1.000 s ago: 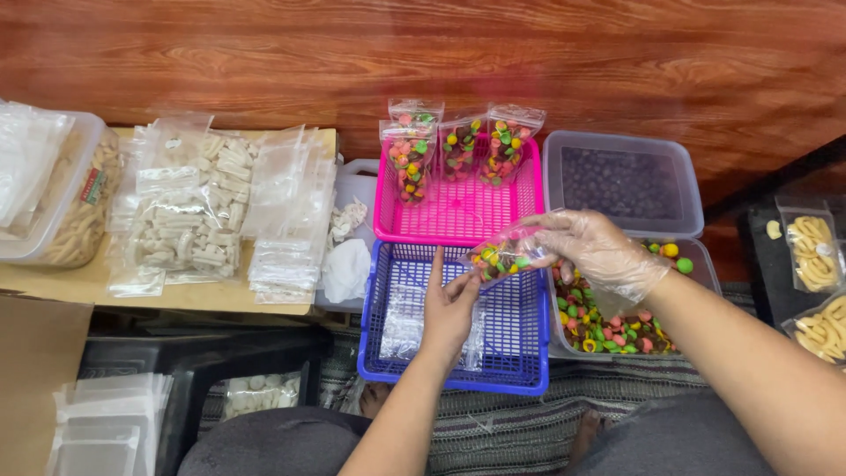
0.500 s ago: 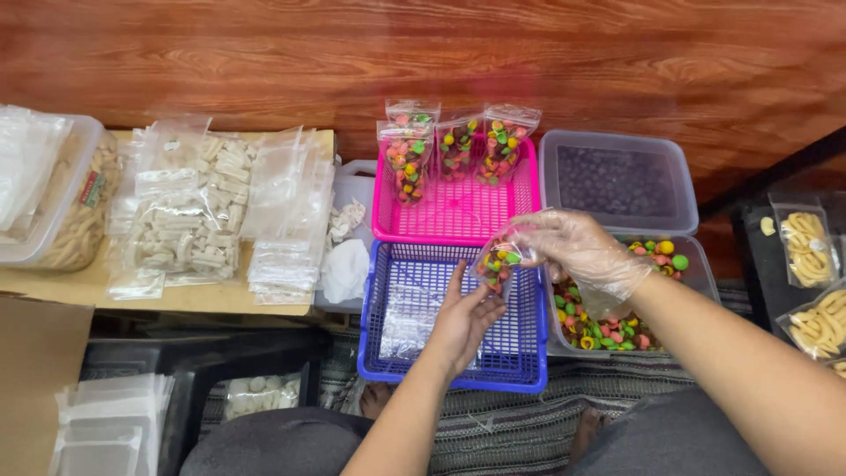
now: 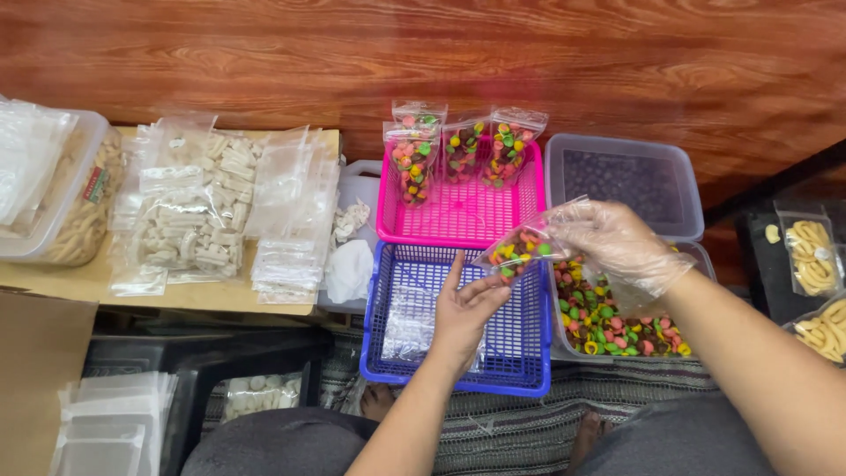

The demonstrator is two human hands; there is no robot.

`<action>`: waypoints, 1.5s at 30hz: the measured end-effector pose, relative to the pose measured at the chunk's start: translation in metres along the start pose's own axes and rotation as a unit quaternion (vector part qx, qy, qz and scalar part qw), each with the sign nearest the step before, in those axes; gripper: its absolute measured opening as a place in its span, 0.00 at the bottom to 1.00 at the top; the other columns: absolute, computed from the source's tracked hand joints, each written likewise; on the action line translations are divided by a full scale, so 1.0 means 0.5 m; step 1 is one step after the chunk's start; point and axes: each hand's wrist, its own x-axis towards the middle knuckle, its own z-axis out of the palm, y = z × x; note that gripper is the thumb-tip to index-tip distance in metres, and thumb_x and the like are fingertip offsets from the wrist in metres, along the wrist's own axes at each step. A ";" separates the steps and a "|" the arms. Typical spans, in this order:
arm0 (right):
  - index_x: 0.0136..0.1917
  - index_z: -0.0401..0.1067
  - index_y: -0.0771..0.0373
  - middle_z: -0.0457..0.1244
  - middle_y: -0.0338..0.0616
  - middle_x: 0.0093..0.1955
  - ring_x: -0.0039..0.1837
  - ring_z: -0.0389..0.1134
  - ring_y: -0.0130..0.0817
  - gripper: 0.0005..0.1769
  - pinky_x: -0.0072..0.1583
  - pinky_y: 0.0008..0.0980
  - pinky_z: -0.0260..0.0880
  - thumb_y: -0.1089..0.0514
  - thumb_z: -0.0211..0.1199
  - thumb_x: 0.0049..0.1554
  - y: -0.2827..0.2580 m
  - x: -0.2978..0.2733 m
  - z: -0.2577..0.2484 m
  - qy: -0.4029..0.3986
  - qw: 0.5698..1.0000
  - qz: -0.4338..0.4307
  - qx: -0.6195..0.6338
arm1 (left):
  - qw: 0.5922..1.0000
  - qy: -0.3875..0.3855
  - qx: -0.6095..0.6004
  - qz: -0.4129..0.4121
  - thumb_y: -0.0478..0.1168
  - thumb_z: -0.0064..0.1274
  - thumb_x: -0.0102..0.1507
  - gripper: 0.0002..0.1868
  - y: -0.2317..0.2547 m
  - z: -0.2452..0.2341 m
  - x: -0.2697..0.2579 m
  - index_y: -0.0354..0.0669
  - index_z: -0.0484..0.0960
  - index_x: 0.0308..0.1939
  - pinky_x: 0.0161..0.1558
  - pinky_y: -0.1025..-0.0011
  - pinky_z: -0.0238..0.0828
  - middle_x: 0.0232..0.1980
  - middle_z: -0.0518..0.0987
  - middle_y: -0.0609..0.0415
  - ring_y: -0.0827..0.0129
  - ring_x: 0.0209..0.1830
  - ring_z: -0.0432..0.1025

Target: Packaging small candies into plastic bags and placing them into a basket

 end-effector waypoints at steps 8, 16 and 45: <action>0.55 0.77 0.71 0.73 0.63 0.44 0.39 0.76 0.45 0.16 0.23 0.21 0.62 0.63 0.70 0.54 -0.031 -0.029 -0.021 0.011 0.996 0.025 -0.090 | 0.992 0.022 0.121 0.026 0.28 0.70 0.52 0.55 -0.057 -0.029 0.033 0.43 0.55 0.78 0.45 0.77 0.83 0.39 0.83 0.47 0.74 0.36 0.80; 0.53 0.78 0.71 0.73 0.63 0.45 0.41 0.77 0.48 0.13 0.27 0.24 0.67 0.61 0.67 0.57 -0.005 -0.019 -0.031 0.015 0.996 0.049 -0.072 | 0.985 0.035 0.164 0.045 0.29 0.68 0.54 0.39 -0.063 -0.033 0.039 0.37 0.71 0.69 0.40 0.83 0.81 0.35 0.83 0.52 0.77 0.35 0.78; 0.59 0.75 0.70 0.72 0.56 0.43 0.41 0.77 0.41 0.20 0.24 0.15 0.62 0.61 0.70 0.54 0.061 0.013 0.015 -0.006 1.000 0.004 0.015 | 0.981 0.065 0.182 0.024 0.37 0.64 0.60 0.53 -0.058 -0.048 0.050 0.52 0.47 0.81 0.44 0.77 0.80 0.46 0.84 0.42 0.68 0.41 0.81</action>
